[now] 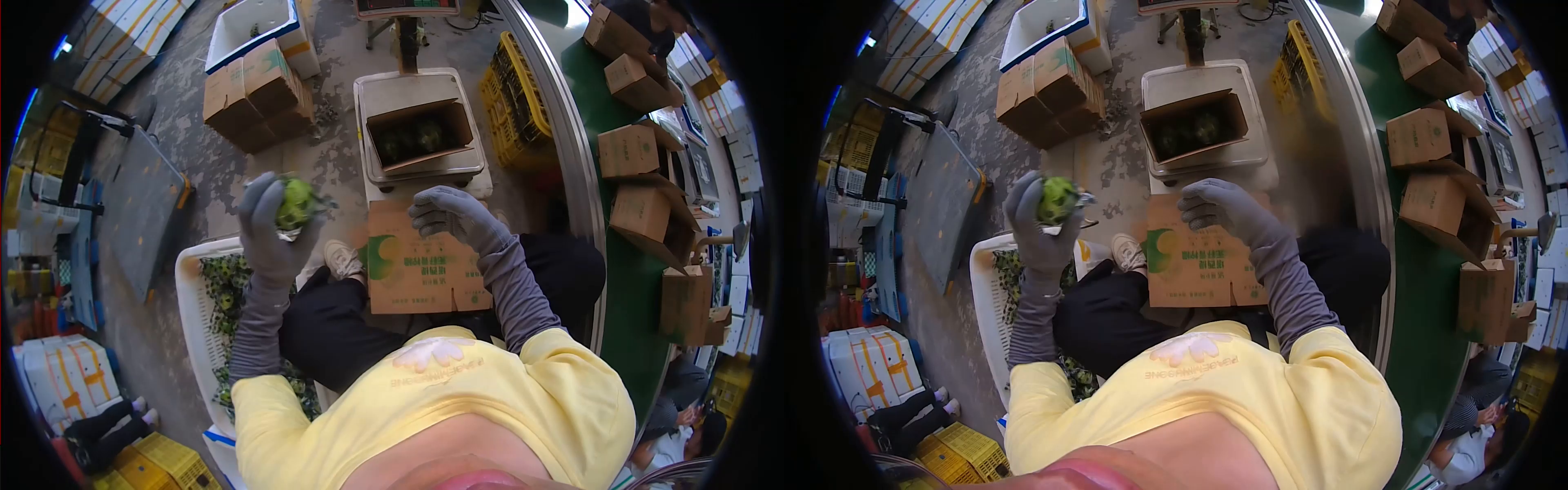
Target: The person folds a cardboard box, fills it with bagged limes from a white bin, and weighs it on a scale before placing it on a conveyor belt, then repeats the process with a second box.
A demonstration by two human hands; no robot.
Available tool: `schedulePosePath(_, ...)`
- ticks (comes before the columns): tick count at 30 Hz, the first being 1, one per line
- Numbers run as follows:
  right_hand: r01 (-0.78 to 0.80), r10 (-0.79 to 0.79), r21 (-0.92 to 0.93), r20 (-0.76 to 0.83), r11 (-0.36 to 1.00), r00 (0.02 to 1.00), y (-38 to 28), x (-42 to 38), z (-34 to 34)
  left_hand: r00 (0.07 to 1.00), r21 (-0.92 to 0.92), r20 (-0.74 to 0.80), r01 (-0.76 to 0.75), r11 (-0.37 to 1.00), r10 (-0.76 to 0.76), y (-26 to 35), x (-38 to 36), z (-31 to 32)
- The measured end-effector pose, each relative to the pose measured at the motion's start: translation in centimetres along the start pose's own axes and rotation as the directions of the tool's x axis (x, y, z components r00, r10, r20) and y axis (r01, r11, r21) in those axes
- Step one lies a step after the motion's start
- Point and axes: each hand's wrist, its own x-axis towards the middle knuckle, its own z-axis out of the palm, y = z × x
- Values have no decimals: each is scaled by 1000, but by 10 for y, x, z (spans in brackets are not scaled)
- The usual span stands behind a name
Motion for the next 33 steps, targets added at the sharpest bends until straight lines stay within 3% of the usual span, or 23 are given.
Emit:
schedulePosePath(1, 23, -23, 7, 5, 1000, 1000, 0, -1, 0, 986, -75, 73, -141, 987, 147, 4, 17, 19)
schedulePosePath(3, 30, -29, 14, -30, 999, 999, -3, -8, 0, 947, -171, 170, -245, 954, 273, 5, 39, 68)
schedulePosePath(5, 38, -36, 23, -60, 999, 998, -7, -10, -3, 899, -200, 390, -127, 971, 198, -4, 47, 126)
schedulePosePath(8, 67, -62, 46, -98, 997, 993, -14, -16, -14, 779, 272, 625, -266, 925, 40, -16, 50, 173)
schedulePosePath(11, 155, -143, 112, -115, 981, 983, -19, -18, -24, 811, 216, 576, -36, 976, -97, -21, 43, 184)
schedulePosePath(19, 162, -125, 226, -169, 961, 978, -14, 5, -27, 876, -14, 477, 90, 996, -73, -46, 36, 175)
schedulePosePath(25, 227, -170, 225, -248, 948, 954, -29, -5, -24, 884, -159, 422, 288, 944, -199, -54, 36, 177)
schedulePosePath(31, 237, -313, -305, -233, 922, 921, -59, 23, -7, 920, -238, 354, 264, 935, -169, -55, 28, 185)
schedulePosePath(33, 27, -333, -785, -231, 619, 914, -81, 32, 10, 911, -235, 370, 283, 930, -183, -58, 24, 187)
